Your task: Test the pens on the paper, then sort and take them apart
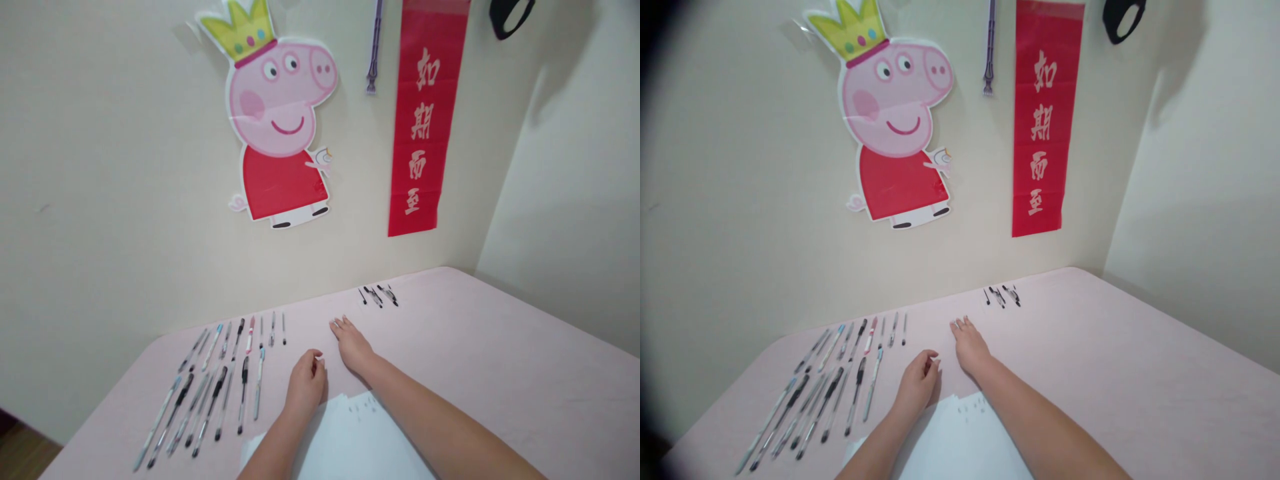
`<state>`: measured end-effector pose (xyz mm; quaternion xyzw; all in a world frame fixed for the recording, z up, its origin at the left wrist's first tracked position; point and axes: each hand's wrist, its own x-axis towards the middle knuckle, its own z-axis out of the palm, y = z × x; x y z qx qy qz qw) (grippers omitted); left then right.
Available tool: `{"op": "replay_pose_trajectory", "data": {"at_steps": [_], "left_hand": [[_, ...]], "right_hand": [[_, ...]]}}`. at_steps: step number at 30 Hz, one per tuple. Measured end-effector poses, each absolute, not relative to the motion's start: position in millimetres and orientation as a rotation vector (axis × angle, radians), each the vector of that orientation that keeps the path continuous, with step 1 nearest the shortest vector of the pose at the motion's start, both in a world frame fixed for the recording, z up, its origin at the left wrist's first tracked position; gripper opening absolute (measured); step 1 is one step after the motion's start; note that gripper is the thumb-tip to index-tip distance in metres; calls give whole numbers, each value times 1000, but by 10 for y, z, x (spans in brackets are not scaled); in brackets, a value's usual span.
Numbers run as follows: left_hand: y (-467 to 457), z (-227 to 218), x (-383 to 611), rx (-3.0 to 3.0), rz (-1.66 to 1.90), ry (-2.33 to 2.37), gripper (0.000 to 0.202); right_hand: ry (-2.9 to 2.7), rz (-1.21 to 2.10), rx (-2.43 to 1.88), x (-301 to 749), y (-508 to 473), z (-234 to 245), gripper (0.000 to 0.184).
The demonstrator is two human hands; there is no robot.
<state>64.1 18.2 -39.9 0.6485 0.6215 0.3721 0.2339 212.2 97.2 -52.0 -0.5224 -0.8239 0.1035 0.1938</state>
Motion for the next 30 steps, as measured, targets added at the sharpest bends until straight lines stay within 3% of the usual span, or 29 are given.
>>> {"op": "replay_pose_trajectory", "data": {"at_steps": [13, 30], "left_hand": [[188, -420, 654, 1808, 943, 1723, 21], [177, -419, 645, 1815, 959, 1724, 20]], "right_hand": [[-2200, 262, -1614, 2079, 1688, -593, 57], [-2155, 272, -1657, 2100, 1917, -619, 57]]}}
